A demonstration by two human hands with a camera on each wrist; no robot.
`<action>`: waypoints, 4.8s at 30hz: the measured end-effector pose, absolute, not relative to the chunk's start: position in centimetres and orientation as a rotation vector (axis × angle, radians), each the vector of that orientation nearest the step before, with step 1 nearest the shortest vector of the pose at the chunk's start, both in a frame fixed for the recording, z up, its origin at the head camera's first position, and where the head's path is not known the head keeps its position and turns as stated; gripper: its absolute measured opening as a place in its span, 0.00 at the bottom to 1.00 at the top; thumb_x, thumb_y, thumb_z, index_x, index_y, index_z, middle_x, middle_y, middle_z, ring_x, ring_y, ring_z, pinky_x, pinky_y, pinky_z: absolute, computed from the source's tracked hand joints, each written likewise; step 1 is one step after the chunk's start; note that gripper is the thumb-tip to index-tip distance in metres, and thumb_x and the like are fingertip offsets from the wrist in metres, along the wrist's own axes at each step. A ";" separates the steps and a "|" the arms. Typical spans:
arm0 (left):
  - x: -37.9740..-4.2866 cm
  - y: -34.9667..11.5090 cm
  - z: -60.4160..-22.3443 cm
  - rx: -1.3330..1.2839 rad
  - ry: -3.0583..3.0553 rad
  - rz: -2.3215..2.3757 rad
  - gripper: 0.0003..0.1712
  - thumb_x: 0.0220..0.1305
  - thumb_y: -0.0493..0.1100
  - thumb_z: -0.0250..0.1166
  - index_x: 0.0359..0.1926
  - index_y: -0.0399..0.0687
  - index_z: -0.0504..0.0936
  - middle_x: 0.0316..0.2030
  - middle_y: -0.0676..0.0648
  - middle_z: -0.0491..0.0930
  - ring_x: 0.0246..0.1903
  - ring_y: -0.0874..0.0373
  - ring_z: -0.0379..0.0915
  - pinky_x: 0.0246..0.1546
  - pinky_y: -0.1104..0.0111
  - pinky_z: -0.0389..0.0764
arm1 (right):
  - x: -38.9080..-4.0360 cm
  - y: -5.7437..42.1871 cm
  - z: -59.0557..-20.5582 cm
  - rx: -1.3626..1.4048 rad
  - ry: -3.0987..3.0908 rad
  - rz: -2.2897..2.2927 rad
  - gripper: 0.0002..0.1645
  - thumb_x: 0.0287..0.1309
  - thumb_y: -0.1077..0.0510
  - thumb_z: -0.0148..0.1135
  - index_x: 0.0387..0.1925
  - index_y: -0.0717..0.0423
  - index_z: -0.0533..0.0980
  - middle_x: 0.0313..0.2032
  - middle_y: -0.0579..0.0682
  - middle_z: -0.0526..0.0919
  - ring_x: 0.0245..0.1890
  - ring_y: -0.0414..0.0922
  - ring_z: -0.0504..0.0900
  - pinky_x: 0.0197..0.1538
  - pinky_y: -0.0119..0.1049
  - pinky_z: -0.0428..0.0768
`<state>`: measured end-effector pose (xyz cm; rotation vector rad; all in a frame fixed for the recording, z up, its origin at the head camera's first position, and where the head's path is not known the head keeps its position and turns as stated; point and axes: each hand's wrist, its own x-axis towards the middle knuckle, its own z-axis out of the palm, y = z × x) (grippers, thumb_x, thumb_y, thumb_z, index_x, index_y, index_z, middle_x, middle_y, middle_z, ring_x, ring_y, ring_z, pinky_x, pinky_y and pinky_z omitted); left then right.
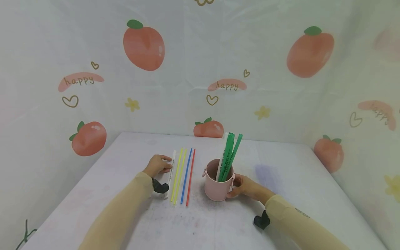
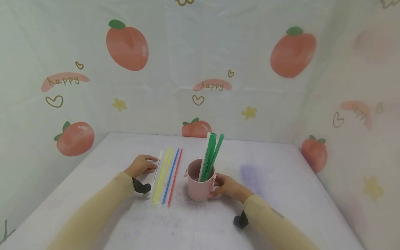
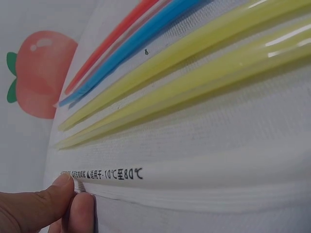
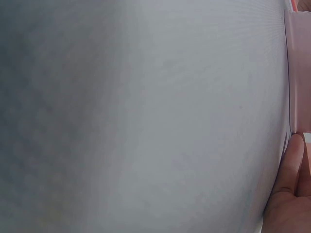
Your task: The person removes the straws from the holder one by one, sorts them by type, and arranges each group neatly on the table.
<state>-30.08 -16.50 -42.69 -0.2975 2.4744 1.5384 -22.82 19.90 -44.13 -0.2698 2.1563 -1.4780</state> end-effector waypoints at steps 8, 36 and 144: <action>-30.3 -16.6 -42.9 -0.307 2.481 1.538 0.22 0.58 0.29 0.67 0.55 0.33 0.78 0.33 0.43 0.81 0.21 0.65 0.77 0.28 0.74 0.83 | -23.0 20.0 -44.1 -0.303 2.130 -1.494 0.45 0.47 0.62 0.75 0.66 0.63 0.64 0.62 0.59 0.71 0.60 0.52 0.68 0.69 0.57 0.62; -29.8 -14.8 -34.6 -0.020 2.216 1.913 0.24 0.68 0.37 0.60 0.64 0.41 0.73 0.55 0.40 0.74 0.41 0.62 0.79 0.53 0.68 0.80 | -22.4 19.9 -43.9 -0.333 2.138 -1.501 0.44 0.49 0.62 0.74 0.66 0.62 0.64 0.62 0.59 0.72 0.60 0.53 0.67 0.68 0.60 0.60; -27.7 -3.0 -32.9 0.280 2.057 2.061 0.12 0.63 0.34 0.64 0.47 0.31 0.81 0.38 0.46 0.82 0.36 0.61 0.80 0.50 0.63 0.82 | -22.7 19.9 -44.1 -0.280 2.192 -1.468 0.46 0.46 0.62 0.76 0.66 0.62 0.65 0.60 0.60 0.72 0.59 0.53 0.68 0.68 0.60 0.61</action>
